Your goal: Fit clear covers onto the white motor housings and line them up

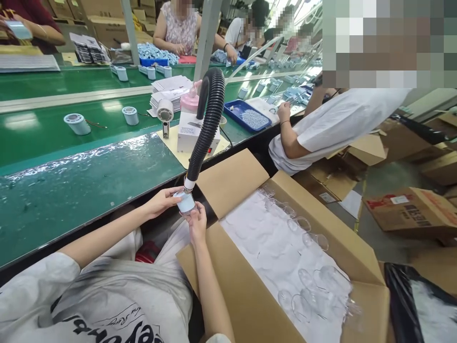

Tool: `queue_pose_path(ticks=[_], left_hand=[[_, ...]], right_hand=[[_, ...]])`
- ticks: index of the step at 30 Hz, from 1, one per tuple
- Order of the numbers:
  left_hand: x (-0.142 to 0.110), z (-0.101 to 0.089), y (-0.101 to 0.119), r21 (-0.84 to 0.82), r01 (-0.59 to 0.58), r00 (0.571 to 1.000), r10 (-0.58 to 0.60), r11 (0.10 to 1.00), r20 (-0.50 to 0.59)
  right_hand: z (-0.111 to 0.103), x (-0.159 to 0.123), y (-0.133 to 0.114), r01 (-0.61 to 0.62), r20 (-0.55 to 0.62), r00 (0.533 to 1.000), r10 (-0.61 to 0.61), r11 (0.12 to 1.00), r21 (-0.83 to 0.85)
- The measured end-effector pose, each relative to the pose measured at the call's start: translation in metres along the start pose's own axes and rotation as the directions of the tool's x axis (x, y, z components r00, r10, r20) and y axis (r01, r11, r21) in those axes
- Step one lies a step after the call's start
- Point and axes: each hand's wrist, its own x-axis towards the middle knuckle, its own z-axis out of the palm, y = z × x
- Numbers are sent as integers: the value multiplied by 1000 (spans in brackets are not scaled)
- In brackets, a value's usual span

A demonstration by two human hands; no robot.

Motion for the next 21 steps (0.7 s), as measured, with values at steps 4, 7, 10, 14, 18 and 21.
queue_pose_path(ticks=[4,7,10,14,18,21], left_hand=[[-17,-11,5,20,-23,999,22,1000,46],[-38,-22,12,42,-19,998,16,999,67],[-65,-31,20,130,-33,990,15,991,140],[-98,-36,28,316,-161,954,66,935,292],[-121,-34,34,422,-271,928,119,865,352],[-132,-31,38,490,-363,903,169,793,395]], right_hand=[[5,-8,-14,55,68,996,-50,996,-70],[8,-20,-30,71,148,987,-55,992,-107],[9,-35,-47,165,321,943,-85,959,-230],[12,-54,-67,469,557,803,-211,801,-372],[18,-70,-82,545,624,755,-203,723,-424],[23,-78,-91,500,617,775,-140,732,-463]])
